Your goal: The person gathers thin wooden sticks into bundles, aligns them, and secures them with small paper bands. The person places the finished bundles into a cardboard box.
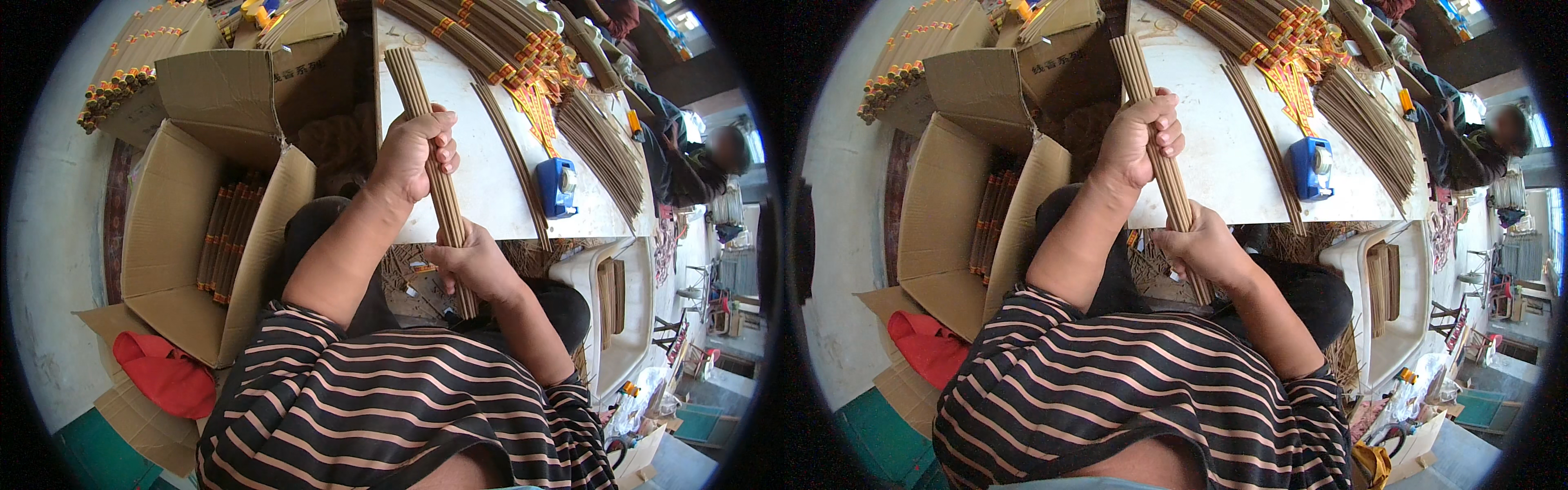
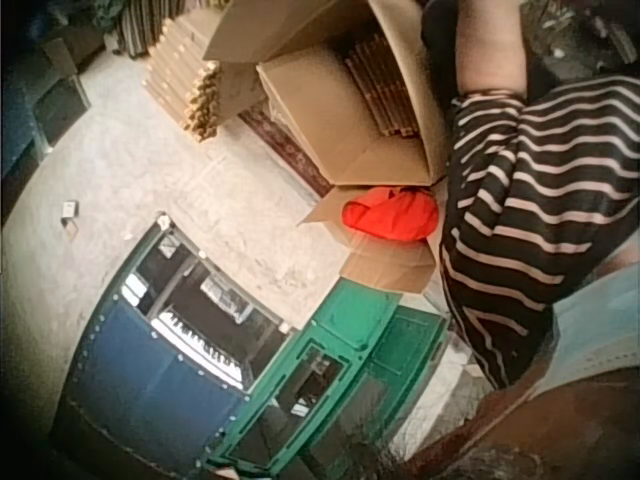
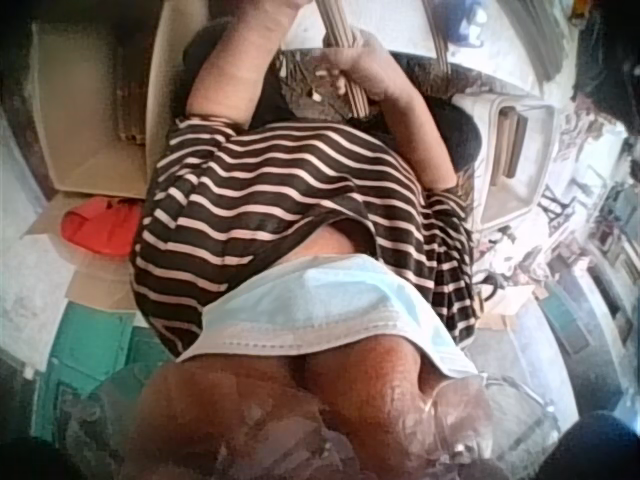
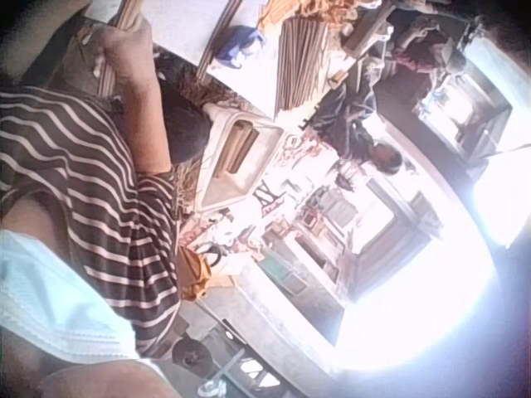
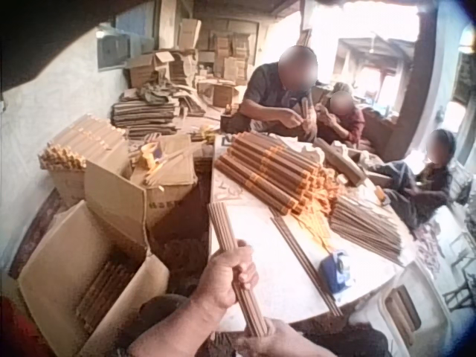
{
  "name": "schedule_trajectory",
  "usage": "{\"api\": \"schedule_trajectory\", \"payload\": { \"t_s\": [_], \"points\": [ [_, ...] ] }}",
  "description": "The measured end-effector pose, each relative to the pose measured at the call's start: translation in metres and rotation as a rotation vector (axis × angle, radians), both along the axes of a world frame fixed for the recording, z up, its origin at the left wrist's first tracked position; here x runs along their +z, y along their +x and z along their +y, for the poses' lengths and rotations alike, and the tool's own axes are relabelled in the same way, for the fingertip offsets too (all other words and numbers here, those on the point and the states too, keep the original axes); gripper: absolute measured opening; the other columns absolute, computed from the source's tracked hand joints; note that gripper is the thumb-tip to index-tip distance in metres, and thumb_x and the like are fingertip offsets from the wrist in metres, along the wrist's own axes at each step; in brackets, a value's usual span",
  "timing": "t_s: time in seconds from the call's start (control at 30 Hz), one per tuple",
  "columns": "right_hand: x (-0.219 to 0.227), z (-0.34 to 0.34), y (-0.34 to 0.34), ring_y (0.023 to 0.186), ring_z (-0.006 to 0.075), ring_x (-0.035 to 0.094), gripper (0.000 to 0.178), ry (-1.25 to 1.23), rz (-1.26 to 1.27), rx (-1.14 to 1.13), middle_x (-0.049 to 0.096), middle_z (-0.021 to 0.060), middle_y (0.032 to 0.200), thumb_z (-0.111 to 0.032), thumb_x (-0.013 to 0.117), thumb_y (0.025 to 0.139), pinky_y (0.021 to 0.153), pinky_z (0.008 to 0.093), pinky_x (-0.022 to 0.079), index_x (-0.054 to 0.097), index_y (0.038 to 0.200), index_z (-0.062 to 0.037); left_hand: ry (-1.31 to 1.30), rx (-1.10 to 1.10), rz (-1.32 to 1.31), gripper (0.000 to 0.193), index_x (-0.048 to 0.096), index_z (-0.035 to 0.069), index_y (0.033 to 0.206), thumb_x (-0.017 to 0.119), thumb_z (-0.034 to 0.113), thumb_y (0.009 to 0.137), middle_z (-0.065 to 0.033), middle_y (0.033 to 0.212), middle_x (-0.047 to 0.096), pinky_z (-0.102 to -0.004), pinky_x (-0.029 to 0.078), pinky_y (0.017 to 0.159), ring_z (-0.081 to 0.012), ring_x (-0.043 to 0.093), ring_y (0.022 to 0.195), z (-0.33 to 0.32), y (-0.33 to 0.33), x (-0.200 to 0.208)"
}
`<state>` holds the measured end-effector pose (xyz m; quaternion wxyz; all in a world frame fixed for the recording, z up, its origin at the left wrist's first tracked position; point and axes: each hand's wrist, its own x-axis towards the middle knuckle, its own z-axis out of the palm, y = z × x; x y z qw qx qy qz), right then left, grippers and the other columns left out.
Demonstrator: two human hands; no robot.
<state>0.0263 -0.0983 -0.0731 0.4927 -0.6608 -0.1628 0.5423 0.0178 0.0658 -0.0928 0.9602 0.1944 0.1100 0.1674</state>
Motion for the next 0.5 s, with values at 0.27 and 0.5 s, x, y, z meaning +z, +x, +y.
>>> {"api": "schedule_trajectory", "payload": {
  "t_s": [0.27,0.5],
  "points": [
    [-0.005,0.003,-0.003,0.037,0.0112,0.045,0.017,-0.171,-0.414,-0.02,0.047,0.0026,0.052,-0.005,0.061,0.078,0.034,0.0243,0.038,0.045,0.082,-0.0023,0.118,0.113,0.183,0.012,0.05,0.01,0.082,0.061,0.008,0.079,0.0019,0.056,0.044,-0.026,0.038,0.042,-0.0101,0.044,0.044,-0.007,0.002,0.003],
    [0.007,-0.005,0.002,0.038,0.0108,0.046,0.017,0.039,0.216,0.013,0.047,0.002,0.053,-0.004,0.062,0.078,0.035,0.0229,0.038,0.045,0.083,-0.0018,-0.078,-0.071,-0.161,0.011,0.05,0.009,0.078,0.061,0.007,0.078,0.0005,0.056,0.046,-0.026,0.04,0.044,-0.011,0.045,0.045,0.004,-0.002,0.003]
  ]
}}
